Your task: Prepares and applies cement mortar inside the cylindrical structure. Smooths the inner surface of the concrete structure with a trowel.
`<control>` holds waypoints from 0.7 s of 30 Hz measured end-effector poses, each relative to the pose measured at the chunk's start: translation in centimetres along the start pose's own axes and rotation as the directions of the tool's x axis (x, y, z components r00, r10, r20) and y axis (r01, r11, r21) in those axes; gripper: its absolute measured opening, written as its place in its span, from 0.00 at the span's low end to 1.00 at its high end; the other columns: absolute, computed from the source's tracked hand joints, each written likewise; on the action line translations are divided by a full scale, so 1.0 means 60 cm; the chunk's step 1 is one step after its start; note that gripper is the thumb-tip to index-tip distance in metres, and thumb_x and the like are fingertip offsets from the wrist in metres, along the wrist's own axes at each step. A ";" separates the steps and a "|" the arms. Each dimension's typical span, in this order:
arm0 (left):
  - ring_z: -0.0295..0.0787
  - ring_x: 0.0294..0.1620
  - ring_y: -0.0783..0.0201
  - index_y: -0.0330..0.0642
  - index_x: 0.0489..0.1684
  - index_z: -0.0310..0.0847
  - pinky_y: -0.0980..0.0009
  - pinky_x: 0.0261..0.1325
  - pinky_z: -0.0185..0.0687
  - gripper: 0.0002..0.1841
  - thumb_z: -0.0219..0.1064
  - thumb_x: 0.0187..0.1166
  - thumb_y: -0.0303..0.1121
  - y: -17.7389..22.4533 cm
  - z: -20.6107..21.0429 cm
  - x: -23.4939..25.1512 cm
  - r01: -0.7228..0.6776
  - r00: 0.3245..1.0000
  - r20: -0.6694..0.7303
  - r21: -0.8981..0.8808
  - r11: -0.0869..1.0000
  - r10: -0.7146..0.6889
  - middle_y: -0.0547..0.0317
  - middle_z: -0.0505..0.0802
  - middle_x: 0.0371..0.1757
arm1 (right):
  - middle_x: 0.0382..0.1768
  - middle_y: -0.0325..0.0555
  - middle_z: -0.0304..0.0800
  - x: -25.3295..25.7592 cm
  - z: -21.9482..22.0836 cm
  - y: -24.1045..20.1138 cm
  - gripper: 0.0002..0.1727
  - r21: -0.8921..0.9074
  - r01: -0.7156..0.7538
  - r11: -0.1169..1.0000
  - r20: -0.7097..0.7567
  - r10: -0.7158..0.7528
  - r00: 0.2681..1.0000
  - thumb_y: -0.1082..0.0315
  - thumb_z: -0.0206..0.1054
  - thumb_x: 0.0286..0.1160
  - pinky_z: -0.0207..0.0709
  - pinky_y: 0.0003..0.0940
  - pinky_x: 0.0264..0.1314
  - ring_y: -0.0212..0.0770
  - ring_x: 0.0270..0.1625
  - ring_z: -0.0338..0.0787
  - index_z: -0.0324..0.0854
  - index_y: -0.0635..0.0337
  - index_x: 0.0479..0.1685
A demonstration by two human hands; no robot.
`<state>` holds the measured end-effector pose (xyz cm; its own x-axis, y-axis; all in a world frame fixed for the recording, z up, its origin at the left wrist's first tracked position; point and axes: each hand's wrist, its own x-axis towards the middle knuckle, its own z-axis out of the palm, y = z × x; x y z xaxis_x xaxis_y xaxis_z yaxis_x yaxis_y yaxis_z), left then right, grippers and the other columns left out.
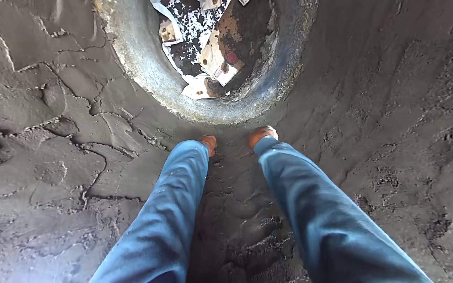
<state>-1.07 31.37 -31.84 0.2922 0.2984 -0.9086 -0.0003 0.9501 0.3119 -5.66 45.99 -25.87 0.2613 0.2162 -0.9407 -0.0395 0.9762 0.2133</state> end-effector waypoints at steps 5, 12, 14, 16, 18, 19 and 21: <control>0.85 0.67 0.38 0.34 0.58 0.88 0.38 0.71 0.75 0.14 0.69 0.79 0.29 -0.019 -0.019 0.005 -0.008 0.999 -0.042 -0.069 0.998 0.005 0.36 0.91 0.61 | 0.67 0.67 0.86 0.071 0.013 0.014 0.20 -0.078 0.213 0.974 0.061 -0.208 0.976 0.60 0.61 0.88 0.75 0.69 0.71 0.65 0.73 0.84 0.85 0.70 0.60; 0.88 0.62 0.39 0.34 0.51 0.88 0.35 0.63 0.78 0.18 0.70 0.78 0.43 -0.053 -0.052 0.020 0.076 0.993 -0.071 -0.171 0.982 -0.089 0.35 0.91 0.56 | 0.59 0.67 0.87 0.094 0.028 -0.050 0.20 0.015 0.401 0.916 0.171 -0.398 0.901 0.63 0.53 0.93 0.77 0.60 0.67 0.60 0.65 0.88 0.84 0.74 0.55; 0.87 0.62 0.39 0.34 0.52 0.88 0.35 0.63 0.78 0.20 0.71 0.78 0.45 -0.056 -0.068 0.006 0.123 0.983 -0.109 -0.216 0.969 -0.149 0.34 0.91 0.56 | 0.58 0.66 0.88 0.077 0.030 -0.062 0.20 0.066 0.406 0.912 0.177 -0.411 0.894 0.63 0.53 0.93 0.78 0.58 0.65 0.58 0.62 0.89 0.83 0.73 0.56; 0.86 0.65 0.37 0.32 0.55 0.86 0.35 0.65 0.77 0.23 0.71 0.78 0.46 -0.056 -0.086 -0.015 0.166 0.969 -0.139 -0.258 0.952 -0.207 0.31 0.89 0.59 | 0.53 0.64 0.87 0.062 0.036 -0.076 0.18 0.119 0.404 0.907 0.172 -0.420 0.891 0.64 0.54 0.92 0.80 0.54 0.58 0.56 0.54 0.89 0.83 0.73 0.55; 0.85 0.67 0.37 0.31 0.55 0.85 0.35 0.67 0.76 0.24 0.70 0.79 0.48 -0.056 -0.097 -0.026 0.180 0.958 -0.171 -0.274 0.945 -0.232 0.31 0.88 0.61 | 0.53 0.63 0.87 0.049 0.039 -0.087 0.18 0.162 0.380 0.911 0.174 -0.405 0.898 0.65 0.52 0.93 0.81 0.51 0.58 0.53 0.53 0.89 0.82 0.73 0.57; 0.84 0.68 0.37 0.31 0.56 0.85 0.35 0.67 0.76 0.25 0.70 0.79 0.48 -0.057 -0.104 -0.032 0.180 0.955 -0.178 -0.285 0.942 -0.236 0.30 0.88 0.61 | 0.51 0.62 0.86 0.044 0.039 -0.092 0.18 0.194 0.367 0.910 0.167 -0.400 0.901 0.65 0.52 0.93 0.80 0.49 0.56 0.51 0.50 0.88 0.81 0.73 0.57; 0.85 0.67 0.36 0.31 0.55 0.85 0.34 0.67 0.75 0.25 0.69 0.79 0.49 -0.064 -0.107 -0.037 0.163 0.953 -0.194 -0.314 0.935 -0.232 0.30 0.88 0.60 | 0.49 0.60 0.84 0.031 0.041 -0.097 0.18 0.267 0.364 0.892 0.154 -0.412 0.898 0.64 0.52 0.93 0.79 0.49 0.52 0.49 0.45 0.85 0.80 0.72 0.58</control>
<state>-7.88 27.63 -32.82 0.0934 0.0819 -0.9923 -0.2530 0.9658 0.0559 -2.56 40.64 -28.23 0.3997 -0.2112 -0.8920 0.3178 0.9447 -0.0813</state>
